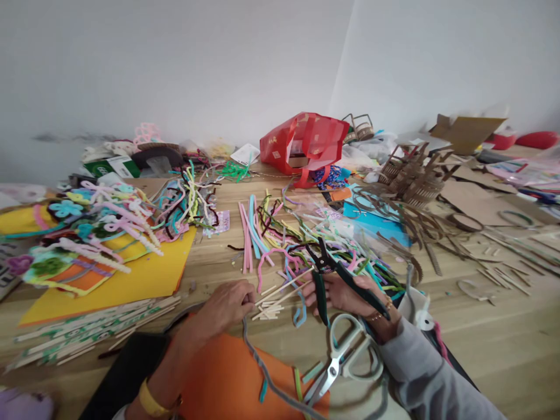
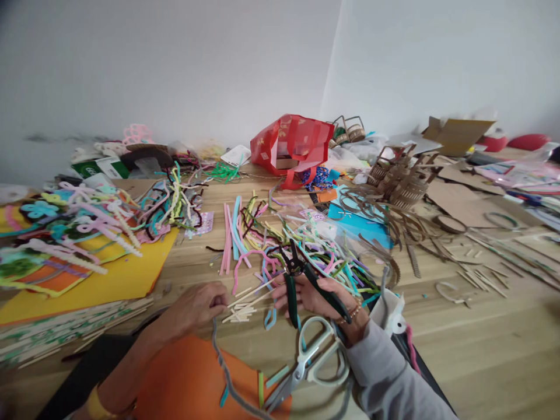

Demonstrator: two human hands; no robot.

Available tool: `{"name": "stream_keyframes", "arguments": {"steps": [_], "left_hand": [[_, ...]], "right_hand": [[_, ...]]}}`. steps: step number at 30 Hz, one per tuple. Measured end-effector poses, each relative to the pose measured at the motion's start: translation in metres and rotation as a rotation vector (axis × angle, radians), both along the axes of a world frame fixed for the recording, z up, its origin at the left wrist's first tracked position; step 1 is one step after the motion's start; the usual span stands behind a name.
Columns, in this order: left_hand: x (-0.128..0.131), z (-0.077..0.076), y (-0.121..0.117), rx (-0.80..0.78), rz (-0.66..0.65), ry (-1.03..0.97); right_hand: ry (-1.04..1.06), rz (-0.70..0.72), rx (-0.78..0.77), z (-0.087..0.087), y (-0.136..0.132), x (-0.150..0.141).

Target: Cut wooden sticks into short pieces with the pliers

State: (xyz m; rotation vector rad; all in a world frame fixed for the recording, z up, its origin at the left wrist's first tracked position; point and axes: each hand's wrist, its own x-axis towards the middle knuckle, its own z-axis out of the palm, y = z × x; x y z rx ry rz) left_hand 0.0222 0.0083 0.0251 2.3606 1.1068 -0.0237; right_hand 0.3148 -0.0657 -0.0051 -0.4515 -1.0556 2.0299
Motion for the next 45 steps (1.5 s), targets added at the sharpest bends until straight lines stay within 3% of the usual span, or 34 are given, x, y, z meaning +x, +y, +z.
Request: {"name": "stream_keyframes", "arguments": {"steps": [9, 17, 30, 34, 38, 41, 45], "left_hand": [[0.011, -0.006, 0.009, 0.088, 0.11, -0.076], [0.028, -0.024, 0.003, 0.147, 0.096, -0.106], [0.029, -0.035, 0.006, 0.218, 0.042, -0.058], [0.031, -0.031, 0.004, 0.225, 0.065, -0.094], [0.027, -0.019, 0.006, 0.082, 0.218, -0.227], [0.018, -0.011, 0.011, -0.05, 0.262, -0.285], [0.01, -0.008, 0.009, -0.613, 0.367, -0.646]], "right_hand": [[0.033, -0.008, -0.011, 0.001, 0.0, -0.002], [0.028, -0.003, -0.015, -0.003, 0.0, 0.001], [0.028, 0.009, -0.017, -0.005, 0.0, 0.002], [0.035, 0.011, -0.009, -0.004, 0.0, 0.001], [0.04, 0.004, -0.015, -0.003, 0.0, 0.0], [0.057, -0.002, -0.04, 0.0, 0.0, 0.001], [0.072, -0.006, -0.04, 0.006, -0.002, -0.003]]}}
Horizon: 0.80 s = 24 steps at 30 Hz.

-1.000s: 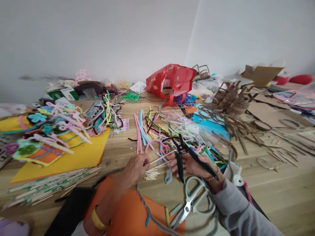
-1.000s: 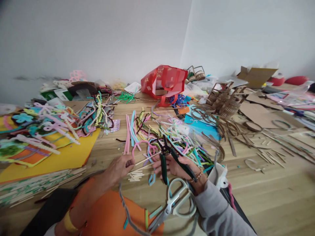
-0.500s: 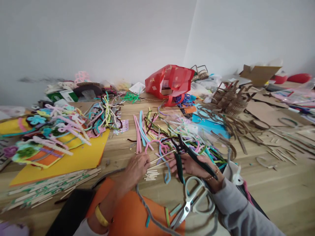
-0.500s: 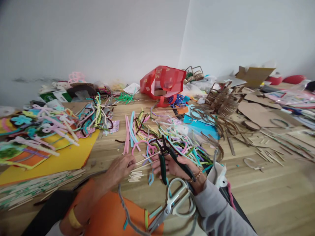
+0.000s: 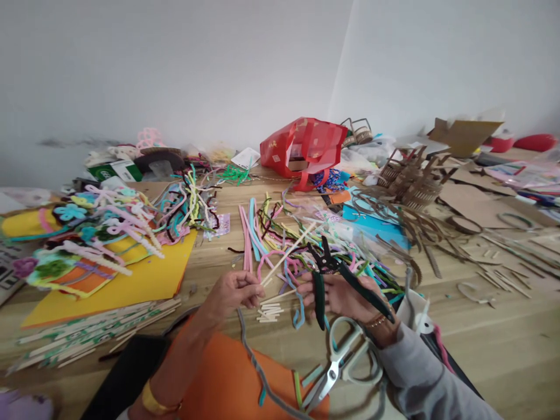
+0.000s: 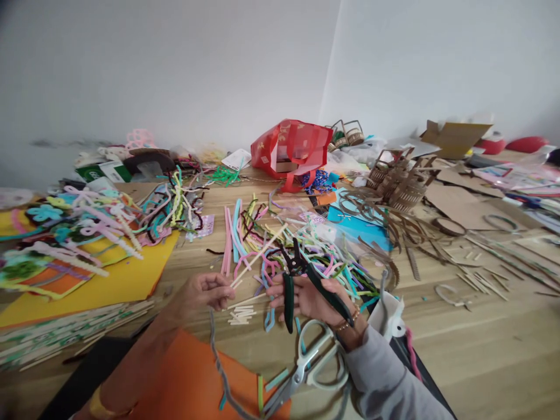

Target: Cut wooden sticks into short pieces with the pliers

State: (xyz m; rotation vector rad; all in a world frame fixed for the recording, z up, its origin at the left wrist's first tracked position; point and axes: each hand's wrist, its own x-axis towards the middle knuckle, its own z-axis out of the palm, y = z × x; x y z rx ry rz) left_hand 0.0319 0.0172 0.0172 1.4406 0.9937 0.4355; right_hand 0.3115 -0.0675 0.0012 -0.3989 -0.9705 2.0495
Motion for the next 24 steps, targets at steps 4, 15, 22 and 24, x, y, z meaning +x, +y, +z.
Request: {"name": "stream_keyframes", "arguments": {"steps": [4, 15, 22, 24], "left_hand": [[0.007, -0.002, -0.019, -0.32, 0.104, -0.305], [0.03, -0.018, -0.05, -0.505, 0.151, -0.379], [0.028, -0.016, -0.05, -0.449, 0.081, -0.326], [0.026, -0.017, -0.05, -0.435, 0.053, -0.288]], "right_hand": [[-0.02, -0.042, 0.081, 0.006, -0.007, -0.013], [-0.098, -0.115, 0.092, -0.005, -0.02, -0.032], [-0.064, -0.089, 0.064, 0.001, -0.018, -0.034], [-0.071, -0.072, 0.056, 0.004, -0.018, -0.034]]}}
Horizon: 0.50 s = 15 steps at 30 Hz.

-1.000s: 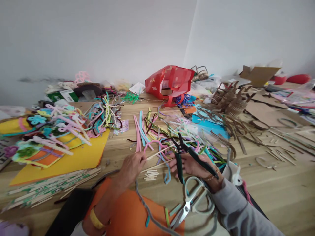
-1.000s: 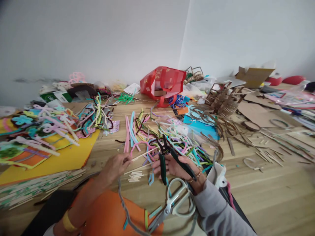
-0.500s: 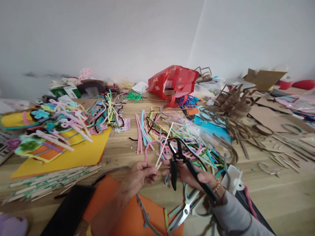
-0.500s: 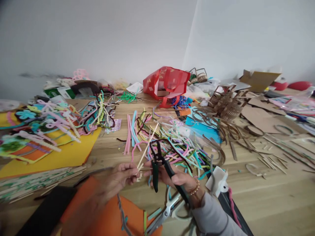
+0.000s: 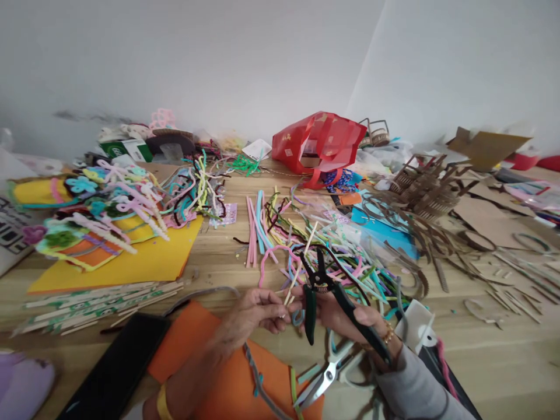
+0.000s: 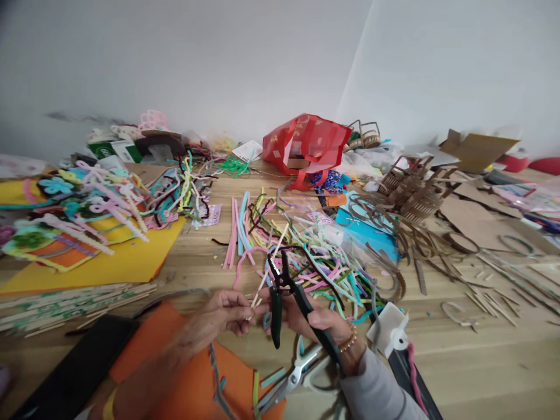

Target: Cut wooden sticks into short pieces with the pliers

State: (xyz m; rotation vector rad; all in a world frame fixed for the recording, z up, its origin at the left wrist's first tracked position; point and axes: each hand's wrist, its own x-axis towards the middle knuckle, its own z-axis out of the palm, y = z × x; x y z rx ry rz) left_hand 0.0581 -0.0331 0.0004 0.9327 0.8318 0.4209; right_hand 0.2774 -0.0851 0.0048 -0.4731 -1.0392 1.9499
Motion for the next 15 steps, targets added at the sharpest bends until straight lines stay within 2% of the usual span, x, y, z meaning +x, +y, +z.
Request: {"name": "stream_keyframes", "arguments": {"steps": [7, 11, 15], "left_hand": [[-0.002, -0.003, 0.0, 0.087, -0.067, 0.03], [0.001, 0.002, 0.0, 0.179, -0.149, 0.067], [0.002, 0.007, -0.001, 0.223, -0.174, 0.099]], "right_hand": [[-0.054, 0.054, -0.004, 0.0, -0.001, 0.0], [-0.047, 0.067, -0.012, 0.005, 0.0, -0.004], [-0.036, 0.087, -0.032, 0.01, 0.001, -0.008]]}}
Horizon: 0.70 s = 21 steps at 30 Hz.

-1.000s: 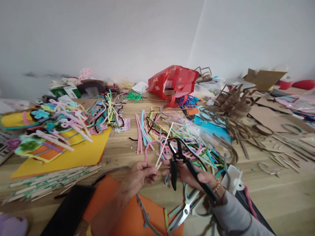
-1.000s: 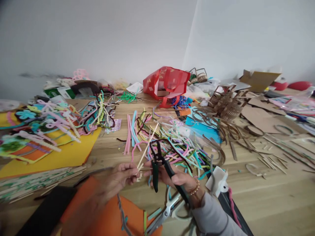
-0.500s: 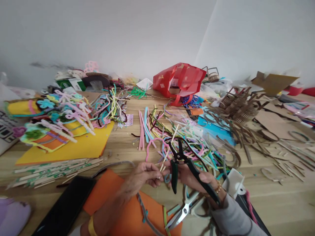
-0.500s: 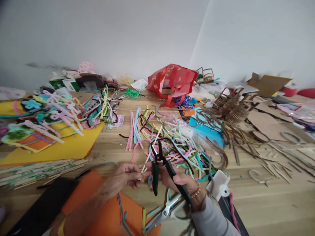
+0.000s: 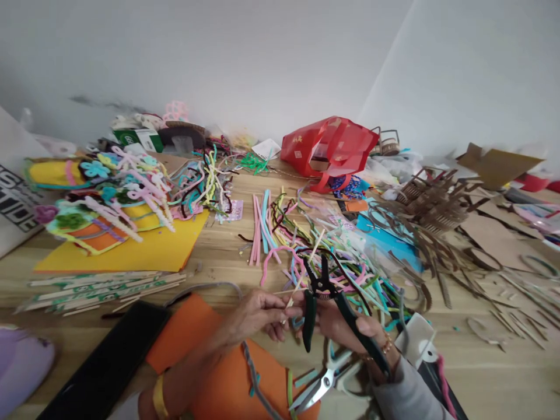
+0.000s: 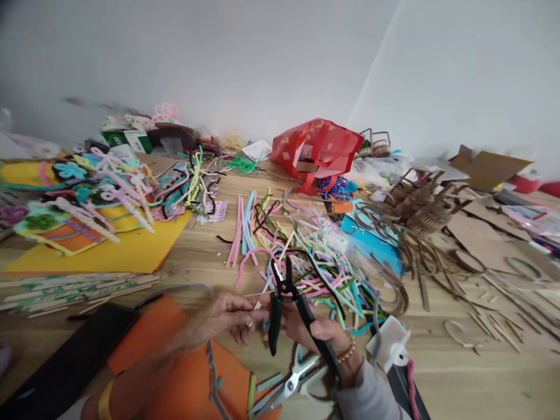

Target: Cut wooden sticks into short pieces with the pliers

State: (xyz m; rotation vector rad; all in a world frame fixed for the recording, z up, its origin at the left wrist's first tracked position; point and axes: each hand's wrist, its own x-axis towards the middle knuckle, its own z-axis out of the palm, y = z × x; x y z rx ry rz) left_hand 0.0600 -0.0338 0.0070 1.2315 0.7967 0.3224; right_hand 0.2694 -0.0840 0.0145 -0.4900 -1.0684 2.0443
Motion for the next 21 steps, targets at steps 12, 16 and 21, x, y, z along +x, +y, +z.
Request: {"name": "stream_keyframes", "arguments": {"steps": [12, 16, 21], "left_hand": [[-0.006, -0.003, 0.003, -0.093, -0.075, -0.05], [-0.007, -0.001, 0.001, -0.131, -0.054, -0.061], [-0.007, -0.001, 0.0, -0.176, -0.035, -0.064]], "right_hand": [[-0.005, -0.015, -0.013, -0.001, 0.0, -0.002], [0.017, -0.001, -0.011, -0.005, 0.0, -0.003], [-0.011, 0.004, -0.043, -0.011, -0.001, -0.001]]}}
